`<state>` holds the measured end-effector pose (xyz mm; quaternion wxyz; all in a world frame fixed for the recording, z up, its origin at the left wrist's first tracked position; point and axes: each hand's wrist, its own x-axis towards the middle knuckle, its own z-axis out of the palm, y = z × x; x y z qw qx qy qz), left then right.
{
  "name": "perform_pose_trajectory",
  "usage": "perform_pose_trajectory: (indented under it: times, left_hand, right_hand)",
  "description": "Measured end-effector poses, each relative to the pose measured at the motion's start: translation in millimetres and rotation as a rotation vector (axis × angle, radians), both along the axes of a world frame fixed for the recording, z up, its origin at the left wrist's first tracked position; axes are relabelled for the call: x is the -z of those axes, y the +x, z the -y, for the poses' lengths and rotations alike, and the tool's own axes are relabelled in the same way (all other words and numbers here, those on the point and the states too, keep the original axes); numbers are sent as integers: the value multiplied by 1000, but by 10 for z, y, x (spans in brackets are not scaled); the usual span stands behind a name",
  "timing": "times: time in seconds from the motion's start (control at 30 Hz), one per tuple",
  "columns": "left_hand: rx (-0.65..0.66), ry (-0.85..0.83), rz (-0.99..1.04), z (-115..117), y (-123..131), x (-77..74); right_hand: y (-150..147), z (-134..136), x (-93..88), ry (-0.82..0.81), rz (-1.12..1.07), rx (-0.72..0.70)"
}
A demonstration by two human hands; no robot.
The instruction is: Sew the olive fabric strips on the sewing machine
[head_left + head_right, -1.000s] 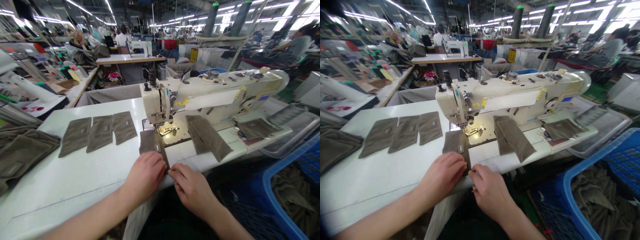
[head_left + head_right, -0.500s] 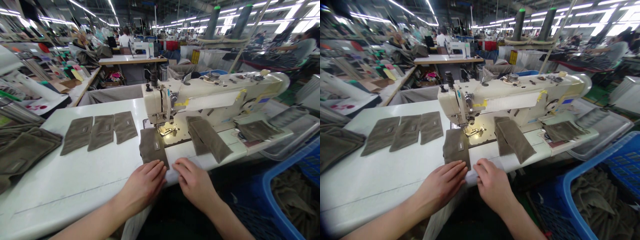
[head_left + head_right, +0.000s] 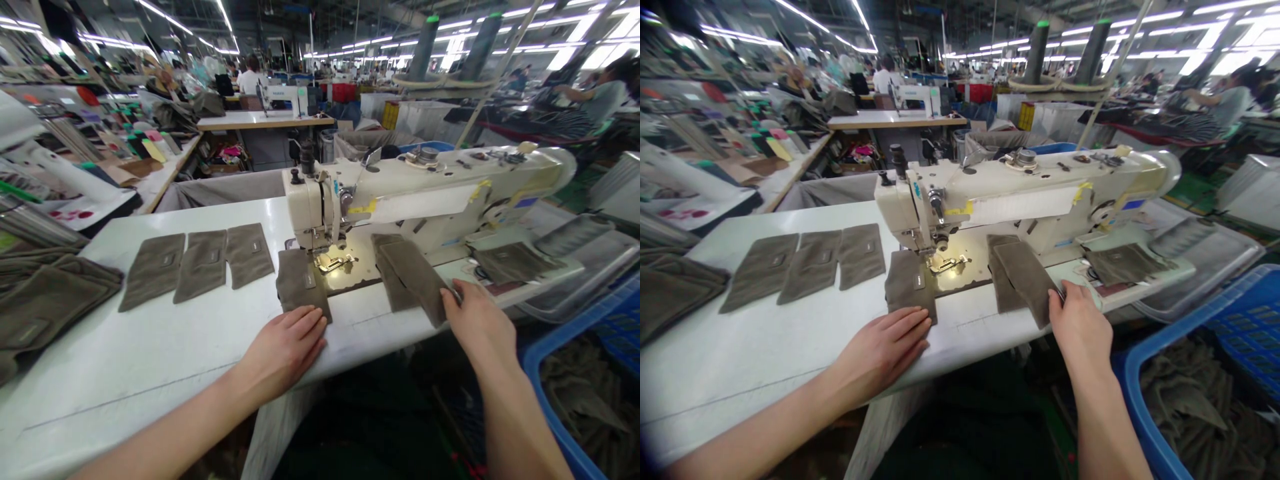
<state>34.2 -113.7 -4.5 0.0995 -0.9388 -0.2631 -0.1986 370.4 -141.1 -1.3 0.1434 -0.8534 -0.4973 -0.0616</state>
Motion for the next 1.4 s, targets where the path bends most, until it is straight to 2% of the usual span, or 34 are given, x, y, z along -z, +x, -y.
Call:
perform_pose_trajectory:
  times: [0.23, 0.33, 0.47, 0.6, 0.77, 1.07, 1.4]
  left_hand:
    - [-11, -24, -4, -128, -18, -11]
    - [-23, -18, -18, -185, -20, -23]
    - [-18, -2, -16, -256, -20, -38]
    - [-12, -28, -13, -329, -26, -48]
    - [-9, -55, 1, -423, -46, -49]
    - [-24, -70, -4, -572, -56, -70]
    - [-29, -67, 9, -754, -42, -74]
  right_hand:
    - [137, -80, 114, 122, -62, -81]
    - [170, -83, 109, 208, -119, -106]
    - [126, -31, -42, 368, -194, -79]
    - [26, 66, -247, 383, -298, 50]
    - [-95, 173, -386, 472, -303, -21]
    - [-195, 275, -494, 492, -341, -57]
    - [-204, 297, -452, 483, -344, -93]
